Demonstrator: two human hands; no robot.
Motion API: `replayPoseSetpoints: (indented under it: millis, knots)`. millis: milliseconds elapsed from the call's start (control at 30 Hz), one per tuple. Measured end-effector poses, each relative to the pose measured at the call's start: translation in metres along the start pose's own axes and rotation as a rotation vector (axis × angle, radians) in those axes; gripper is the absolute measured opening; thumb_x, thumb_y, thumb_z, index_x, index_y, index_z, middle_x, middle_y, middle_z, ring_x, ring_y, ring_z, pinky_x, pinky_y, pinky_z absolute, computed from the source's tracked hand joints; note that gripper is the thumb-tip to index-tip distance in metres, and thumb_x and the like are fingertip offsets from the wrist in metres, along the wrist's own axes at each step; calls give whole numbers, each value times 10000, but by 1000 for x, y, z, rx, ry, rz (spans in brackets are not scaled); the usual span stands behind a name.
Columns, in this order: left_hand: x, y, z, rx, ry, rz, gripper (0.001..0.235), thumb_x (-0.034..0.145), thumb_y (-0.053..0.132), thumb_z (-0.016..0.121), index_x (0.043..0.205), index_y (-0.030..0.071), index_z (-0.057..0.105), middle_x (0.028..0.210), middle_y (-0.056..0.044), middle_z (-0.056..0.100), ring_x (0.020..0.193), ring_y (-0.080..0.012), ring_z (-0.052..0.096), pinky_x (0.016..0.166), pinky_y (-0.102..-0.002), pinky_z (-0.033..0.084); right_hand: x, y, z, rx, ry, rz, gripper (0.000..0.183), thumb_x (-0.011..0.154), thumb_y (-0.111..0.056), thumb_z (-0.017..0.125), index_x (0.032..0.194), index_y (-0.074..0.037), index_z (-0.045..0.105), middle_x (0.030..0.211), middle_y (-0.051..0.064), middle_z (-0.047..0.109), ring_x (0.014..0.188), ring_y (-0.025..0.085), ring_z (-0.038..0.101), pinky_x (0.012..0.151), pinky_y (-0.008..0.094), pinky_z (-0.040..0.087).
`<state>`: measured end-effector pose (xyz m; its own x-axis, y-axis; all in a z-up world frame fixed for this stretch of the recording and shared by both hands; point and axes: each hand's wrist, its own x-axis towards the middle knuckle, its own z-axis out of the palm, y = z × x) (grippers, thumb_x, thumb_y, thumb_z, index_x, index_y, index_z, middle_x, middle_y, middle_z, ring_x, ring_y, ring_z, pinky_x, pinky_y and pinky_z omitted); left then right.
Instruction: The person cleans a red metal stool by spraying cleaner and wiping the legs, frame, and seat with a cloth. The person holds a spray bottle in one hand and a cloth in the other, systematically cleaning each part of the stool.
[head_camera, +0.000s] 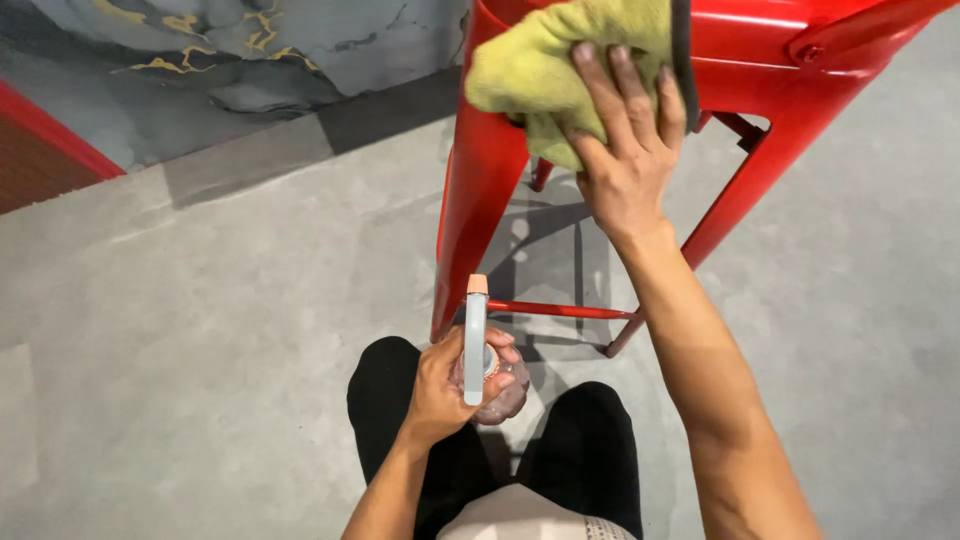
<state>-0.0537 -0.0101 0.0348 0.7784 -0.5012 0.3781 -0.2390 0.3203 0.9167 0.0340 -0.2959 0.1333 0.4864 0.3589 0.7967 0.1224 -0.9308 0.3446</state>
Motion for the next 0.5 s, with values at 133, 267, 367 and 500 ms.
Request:
replayPoseSetpoints:
  millis: [133,267,367,500]
  knots:
    - [-1,-1,3,110,-41,-18,358,842,144,836,1147,21,694,1002,-74,769,960,-194,771,897,-336,612,-40,19,-50,143,476,330,349,1048,0,710,1353,-66,554,1583,140,468,1479,324,468,1216,465,398]
    - [2,-10,15,58,-62,-109,367,836,158,839,1150,29,701,982,-75,756,942,-191,752,889,-338,621,-56,73,-82,171,305,604,497,1096,-43,606,1555,-82,421,1515,160,493,1387,350,532,1178,445,401]
    - [3,-13,22,104,-75,-106,364,826,141,837,1147,29,707,994,-77,762,956,-190,756,890,-341,609,-62,102,-41,410,319,768,460,1107,-136,552,1515,-35,366,1509,191,510,1320,356,592,1146,419,465]
    - [5,-21,33,69,-104,-170,361,824,117,829,1150,33,700,988,-75,755,942,-181,752,881,-339,612,-130,78,-5,179,237,752,408,1146,-60,537,1544,-27,452,1577,210,470,1424,410,498,1242,417,381]
